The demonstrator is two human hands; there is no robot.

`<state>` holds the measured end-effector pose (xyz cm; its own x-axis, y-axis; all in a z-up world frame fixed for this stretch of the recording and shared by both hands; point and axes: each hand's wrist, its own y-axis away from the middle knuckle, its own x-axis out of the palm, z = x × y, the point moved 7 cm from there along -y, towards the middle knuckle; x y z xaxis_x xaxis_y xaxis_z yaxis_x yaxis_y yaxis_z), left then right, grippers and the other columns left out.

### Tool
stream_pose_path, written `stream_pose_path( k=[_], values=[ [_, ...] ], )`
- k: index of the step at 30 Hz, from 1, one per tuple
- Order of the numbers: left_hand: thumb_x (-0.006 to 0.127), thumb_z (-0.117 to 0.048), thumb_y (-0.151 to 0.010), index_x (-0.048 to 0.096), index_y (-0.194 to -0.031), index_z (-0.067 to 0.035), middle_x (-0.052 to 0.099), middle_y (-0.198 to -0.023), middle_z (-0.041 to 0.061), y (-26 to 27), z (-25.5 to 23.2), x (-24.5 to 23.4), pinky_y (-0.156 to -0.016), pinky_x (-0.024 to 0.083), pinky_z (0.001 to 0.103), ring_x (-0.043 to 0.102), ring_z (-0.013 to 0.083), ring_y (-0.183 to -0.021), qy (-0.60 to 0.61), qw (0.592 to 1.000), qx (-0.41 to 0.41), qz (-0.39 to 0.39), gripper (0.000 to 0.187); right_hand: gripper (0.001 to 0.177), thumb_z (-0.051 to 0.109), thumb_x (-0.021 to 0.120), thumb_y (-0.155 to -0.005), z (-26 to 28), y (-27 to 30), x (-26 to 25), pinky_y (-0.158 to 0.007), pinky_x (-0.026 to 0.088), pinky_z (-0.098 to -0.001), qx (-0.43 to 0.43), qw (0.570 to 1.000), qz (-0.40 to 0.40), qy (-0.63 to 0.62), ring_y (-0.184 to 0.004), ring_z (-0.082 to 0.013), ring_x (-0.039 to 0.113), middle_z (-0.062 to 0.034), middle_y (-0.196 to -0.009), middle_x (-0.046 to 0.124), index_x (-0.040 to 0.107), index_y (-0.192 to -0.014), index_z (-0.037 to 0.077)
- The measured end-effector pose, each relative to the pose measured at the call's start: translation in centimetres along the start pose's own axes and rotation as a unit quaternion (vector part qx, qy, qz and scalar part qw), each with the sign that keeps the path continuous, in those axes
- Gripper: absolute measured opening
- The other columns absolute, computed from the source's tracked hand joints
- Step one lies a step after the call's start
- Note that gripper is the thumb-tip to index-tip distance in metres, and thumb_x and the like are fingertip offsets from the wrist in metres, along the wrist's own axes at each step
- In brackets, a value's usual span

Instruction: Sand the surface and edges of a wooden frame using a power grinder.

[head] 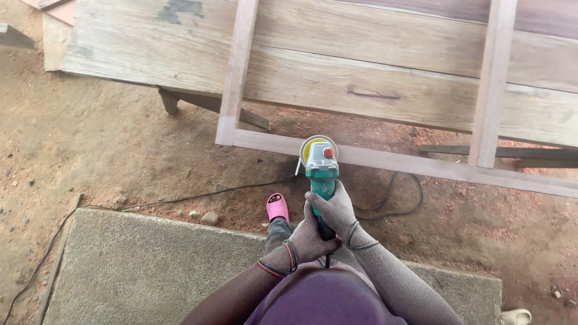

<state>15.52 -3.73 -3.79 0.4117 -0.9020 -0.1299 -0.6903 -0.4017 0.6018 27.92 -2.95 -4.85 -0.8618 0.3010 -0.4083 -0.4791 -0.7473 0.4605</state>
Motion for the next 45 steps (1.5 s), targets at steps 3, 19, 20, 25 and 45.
stream_pose_path(
  k=[3, 19, 20, 25, 45],
  values=[
    [0.083, -0.039, -0.077, -0.026, -0.147, 0.006, 0.061, -0.13, 0.027, -2.0, 1.2, 2.9, -0.105, 0.055, 0.041, 0.068, 0.037, -0.118, -0.009, 0.999, 0.038, 0.011, 0.137, 0.067, 0.039, 0.084, -0.074, -1.6, 0.3, -2.0, -0.086, 0.058, -0.0373, 0.006, 1.0, -0.013, -0.017, -0.097, -0.0227, 0.072, -0.0129, -0.106, 0.072, 0.058, -0.121, 0.001],
    [0.082, -0.038, -0.076, -0.035, -0.143, 0.013, 0.06, -0.129, 0.027, -4.8, -5.4, 11.0, -0.104, 0.052, 0.04, 0.066, 0.0349, -0.118, -0.025, 0.991, 0.113, 0.073, 0.144, 0.059, 0.037, 0.083, -0.077, -6.1, 2.4, -12.4, -0.082, 0.058, -0.0338, 0.019, 0.993, -0.07, -0.088, -0.09, -0.0181, 0.071, -0.0115, -0.102, 0.072, 0.061, -0.118, 0.0],
    [0.08, -0.038, -0.077, -0.035, -0.144, 0.014, 0.062, -0.126, 0.026, -4.8, -6.1, 11.3, -0.103, 0.053, 0.039, 0.068, 0.0343, -0.115, -0.042, 0.991, 0.09, 0.091, 0.143, 0.058, 0.035, 0.083, -0.077, -6.6, 2.4, -13.0, -0.082, 0.059, -0.0333, 0.027, 0.993, -0.076, -0.092, -0.091, -0.0173, 0.071, -0.0106, -0.102, 0.072, 0.06, -0.118, 0.0],
    [0.078, -0.035, -0.077, -0.034, -0.146, 0.014, 0.066, -0.118, 0.027, -5.5, -8.0, 13.1, -0.098, 0.057, 0.037, 0.071, 0.0347, -0.108, -0.063, 0.988, 0.071, 0.126, 0.141, 0.051, 0.028, 0.081, -0.081, -7.7, 3.0, -15.6, -0.08, 0.058, -0.0312, 0.022, 0.984, -0.091, -0.152, -0.09, -0.0154, 0.07, -0.009, -0.104, 0.071, 0.061, -0.118, 0.0],
    [0.077, -0.027, -0.079, -0.015, -0.155, 0.0, 0.063, -0.124, 0.026, 2.5, 1.3, -7.0, -0.099, 0.057, 0.041, 0.069, 0.0343, -0.113, 0.089, 0.984, 0.109, -0.113, 0.122, 0.053, 0.028, 0.084, -0.079, 5.7, -1.7, 5.8, -0.081, 0.057, -0.0325, -0.085, 0.993, 0.03, -0.081, -0.09, -0.0169, 0.068, -0.0092, -0.102, 0.07, 0.06, -0.117, -0.001]
  ],
)
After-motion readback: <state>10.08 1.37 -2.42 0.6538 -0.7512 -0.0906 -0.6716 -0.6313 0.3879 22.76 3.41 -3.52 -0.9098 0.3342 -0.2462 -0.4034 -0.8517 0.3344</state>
